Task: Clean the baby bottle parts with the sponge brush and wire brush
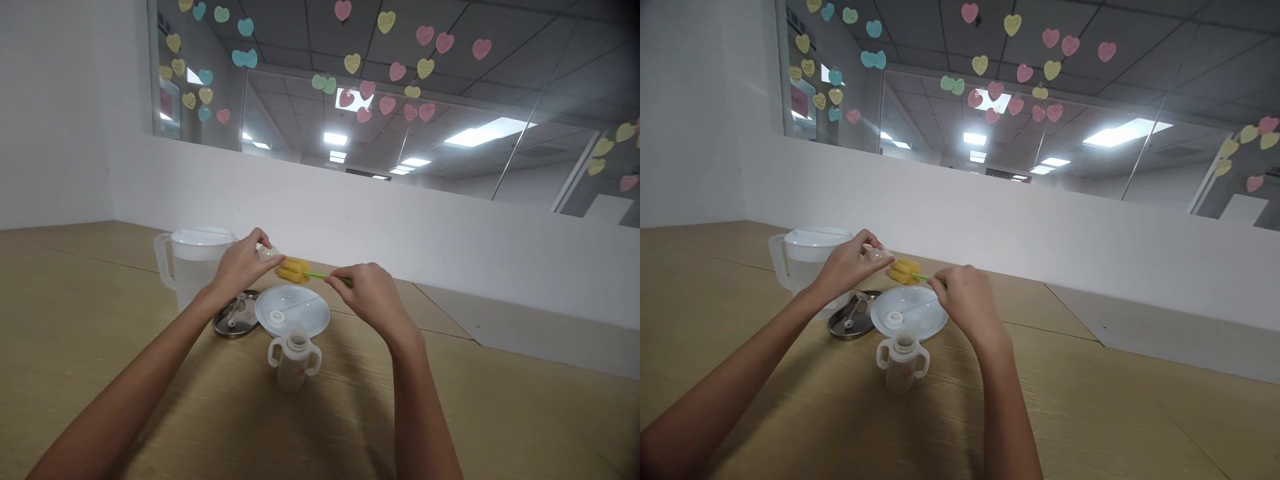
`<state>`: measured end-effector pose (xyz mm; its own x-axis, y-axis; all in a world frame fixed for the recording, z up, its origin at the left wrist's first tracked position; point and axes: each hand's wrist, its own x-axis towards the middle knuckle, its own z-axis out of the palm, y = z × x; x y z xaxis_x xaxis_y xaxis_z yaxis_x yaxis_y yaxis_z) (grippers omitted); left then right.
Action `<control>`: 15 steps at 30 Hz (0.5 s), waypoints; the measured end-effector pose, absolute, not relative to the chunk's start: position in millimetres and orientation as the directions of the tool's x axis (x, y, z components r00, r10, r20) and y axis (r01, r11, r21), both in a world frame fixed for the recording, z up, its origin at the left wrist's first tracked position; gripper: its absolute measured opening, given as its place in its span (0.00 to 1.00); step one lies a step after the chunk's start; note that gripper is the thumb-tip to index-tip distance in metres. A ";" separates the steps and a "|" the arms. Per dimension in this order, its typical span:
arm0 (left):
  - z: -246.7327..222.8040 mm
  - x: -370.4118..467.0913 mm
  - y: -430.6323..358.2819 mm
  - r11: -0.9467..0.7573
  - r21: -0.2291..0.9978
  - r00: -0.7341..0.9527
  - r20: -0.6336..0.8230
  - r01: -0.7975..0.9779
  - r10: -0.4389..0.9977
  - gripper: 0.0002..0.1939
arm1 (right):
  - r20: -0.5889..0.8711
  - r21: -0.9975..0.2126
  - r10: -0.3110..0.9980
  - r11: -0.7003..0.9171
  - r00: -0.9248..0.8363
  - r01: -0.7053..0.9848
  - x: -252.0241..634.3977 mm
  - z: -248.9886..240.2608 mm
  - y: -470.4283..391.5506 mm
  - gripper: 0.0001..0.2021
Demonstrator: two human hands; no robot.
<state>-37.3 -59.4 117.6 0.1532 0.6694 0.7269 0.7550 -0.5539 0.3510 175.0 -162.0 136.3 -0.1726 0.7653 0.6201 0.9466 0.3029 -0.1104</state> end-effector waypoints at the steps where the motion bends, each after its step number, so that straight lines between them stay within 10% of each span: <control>1: 115.9 -40.3 -55.3 -0.497 0.256 0.161 0.742 0.829 0.650 0.17 | 0.622 -0.109 0.768 0.279 -0.153 0.954 176.0 136.5 -162.2 0.15; 5: 105.2 -55.3 -35.2 -0.373 0.045 0.250 0.669 0.927 0.700 0.16 | 0.652 -0.149 0.754 0.236 -0.084 0.960 182.7 138.6 -167.6 0.16; 15: 62.3 -64.5 4.2 -0.374 -0.003 0.367 0.200 0.928 0.909 0.22 | 0.647 -0.165 0.757 0.254 -0.089 0.953 185.3 138.9 -166.3 0.16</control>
